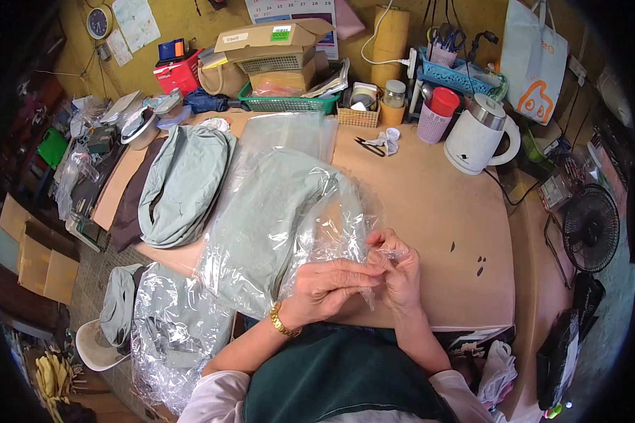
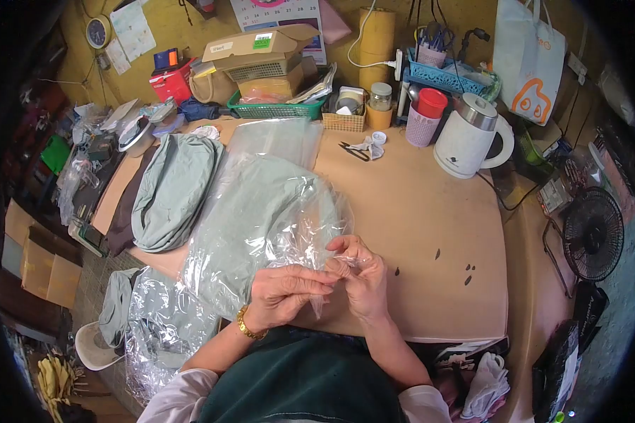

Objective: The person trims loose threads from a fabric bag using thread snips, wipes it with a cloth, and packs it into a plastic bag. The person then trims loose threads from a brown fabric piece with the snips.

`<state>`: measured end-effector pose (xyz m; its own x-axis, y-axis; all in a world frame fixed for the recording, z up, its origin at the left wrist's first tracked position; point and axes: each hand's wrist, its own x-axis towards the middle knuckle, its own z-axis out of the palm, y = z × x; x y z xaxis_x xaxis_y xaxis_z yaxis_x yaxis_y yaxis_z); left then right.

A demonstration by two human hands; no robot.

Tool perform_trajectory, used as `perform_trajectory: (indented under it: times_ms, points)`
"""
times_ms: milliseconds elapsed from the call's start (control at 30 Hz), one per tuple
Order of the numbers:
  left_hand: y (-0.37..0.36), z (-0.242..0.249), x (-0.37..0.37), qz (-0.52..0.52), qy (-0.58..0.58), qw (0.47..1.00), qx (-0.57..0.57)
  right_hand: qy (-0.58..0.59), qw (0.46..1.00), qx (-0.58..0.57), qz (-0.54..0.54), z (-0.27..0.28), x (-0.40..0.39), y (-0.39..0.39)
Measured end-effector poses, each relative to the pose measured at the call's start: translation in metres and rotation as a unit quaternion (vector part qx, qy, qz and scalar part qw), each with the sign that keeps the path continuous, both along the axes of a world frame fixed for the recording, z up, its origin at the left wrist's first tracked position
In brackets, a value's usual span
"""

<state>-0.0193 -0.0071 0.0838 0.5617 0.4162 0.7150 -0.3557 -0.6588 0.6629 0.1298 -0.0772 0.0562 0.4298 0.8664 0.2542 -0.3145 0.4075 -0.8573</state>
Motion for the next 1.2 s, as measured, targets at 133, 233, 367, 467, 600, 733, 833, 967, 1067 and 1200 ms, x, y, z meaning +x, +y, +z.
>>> perform_trajectory:
  times_ms: [133, 233, 367, 467, 600, 733, 833, 967, 1067, 1200]
  points:
    - [0.002, -0.003, -0.003, -0.125, 0.03, 0.979, -0.157, 0.071, 0.997, -0.007, 0.043, -0.004, 0.005, 0.0]
    - [0.0, -0.004, -0.005, -0.137, 0.022, 0.961, -0.24, 0.224, 0.949, 0.046, 0.218, -0.01, 0.011, 0.0]
    - [-0.003, 0.0, -0.003, -0.096, -0.003, 0.941, -0.324, 0.101, 0.967, 0.09, 0.216, 0.003, 0.013, -0.002]
    - [-0.004, 0.003, -0.002, 0.011, 0.05, 0.949, -0.311, -0.058, 0.992, 0.038, 0.108, 0.021, 0.007, -0.011]
    - [-0.006, 0.008, 0.002, 0.145, 0.091, 0.985, 0.008, -0.294, 0.951, 0.073, -0.07, 0.016, 0.001, -0.009]
    - [-0.007, 0.006, 0.005, 0.159, 0.056, 0.985, 0.047, -0.266, 0.955, 0.069, -0.111, 0.019, -0.004, -0.008]
    - [-0.007, 0.014, 0.002, 0.164, 0.087, 0.982, 0.023, -0.254, 0.956, 0.077, -0.122, 0.012, -0.006, -0.008]
    - [-0.01, 0.016, 0.005, 0.139, 0.114, 0.984, -0.014, 0.038, 0.995, 0.088, -0.017, 0.001, -0.006, -0.002]
    - [-0.003, 0.013, 0.001, 0.15, 0.125, 0.981, 0.003, -0.083, 0.996, 0.018, -0.018, 0.023, 0.0, -0.008]
    - [-0.002, 0.011, -0.003, 0.161, 0.12, 0.98, -0.009, -0.486, 0.866, -0.112, -0.023, 0.051, 0.006, -0.026]
